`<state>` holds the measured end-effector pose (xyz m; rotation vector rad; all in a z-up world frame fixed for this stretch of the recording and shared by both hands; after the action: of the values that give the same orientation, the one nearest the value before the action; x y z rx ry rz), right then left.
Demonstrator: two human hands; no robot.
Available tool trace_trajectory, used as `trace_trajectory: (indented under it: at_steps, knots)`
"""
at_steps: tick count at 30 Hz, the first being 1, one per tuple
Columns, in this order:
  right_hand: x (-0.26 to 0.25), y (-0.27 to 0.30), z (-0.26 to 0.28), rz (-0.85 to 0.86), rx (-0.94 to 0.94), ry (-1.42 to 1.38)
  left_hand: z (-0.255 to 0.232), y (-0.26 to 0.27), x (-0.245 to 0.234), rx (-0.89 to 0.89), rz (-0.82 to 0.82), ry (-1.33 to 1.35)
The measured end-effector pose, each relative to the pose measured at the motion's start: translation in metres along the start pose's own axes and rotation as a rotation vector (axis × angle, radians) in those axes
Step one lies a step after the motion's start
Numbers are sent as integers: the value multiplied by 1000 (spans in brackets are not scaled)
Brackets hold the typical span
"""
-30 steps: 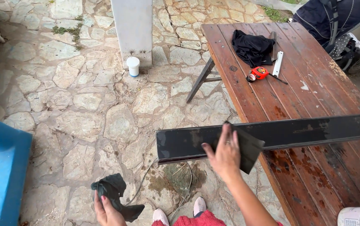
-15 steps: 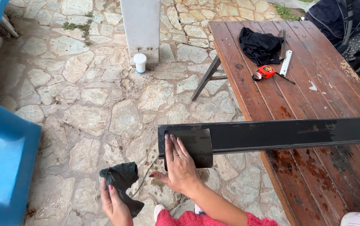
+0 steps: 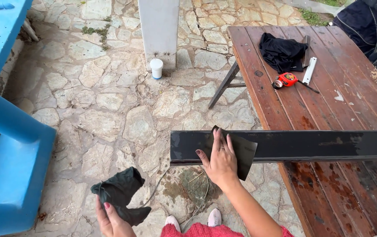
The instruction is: Sanding and cleaning a long metal beam using sandpaper and a wet cloth.
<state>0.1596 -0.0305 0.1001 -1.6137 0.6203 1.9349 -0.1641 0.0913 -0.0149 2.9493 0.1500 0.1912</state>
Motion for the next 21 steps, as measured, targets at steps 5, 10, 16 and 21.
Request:
trace_trajectory:
  at_steps: [5,10,16,21]
  knots:
    - [27,0,68,50,-352,-31,-2,6,-4,29,2,-75]
    - [18,-7,39,47,-205,15,-1,15,0,45,-18,-61]
    - [29,-8,36,77,-313,48,-10,30,10,38,-19,-61]
    - [5,23,18,-31,-451,9,-43,38,15,34,-41,-272]
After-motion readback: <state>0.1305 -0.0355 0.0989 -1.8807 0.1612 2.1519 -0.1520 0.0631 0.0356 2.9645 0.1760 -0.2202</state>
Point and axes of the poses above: each hand's wrist, its own y-axis away from the middle knuckle, its own x-axis out of the palm, z = x × y, the point moved 10 cm from there along -y, towards the middle knuckle, and after that the axes turned 5 degrees about z, right-handed, at the moved point
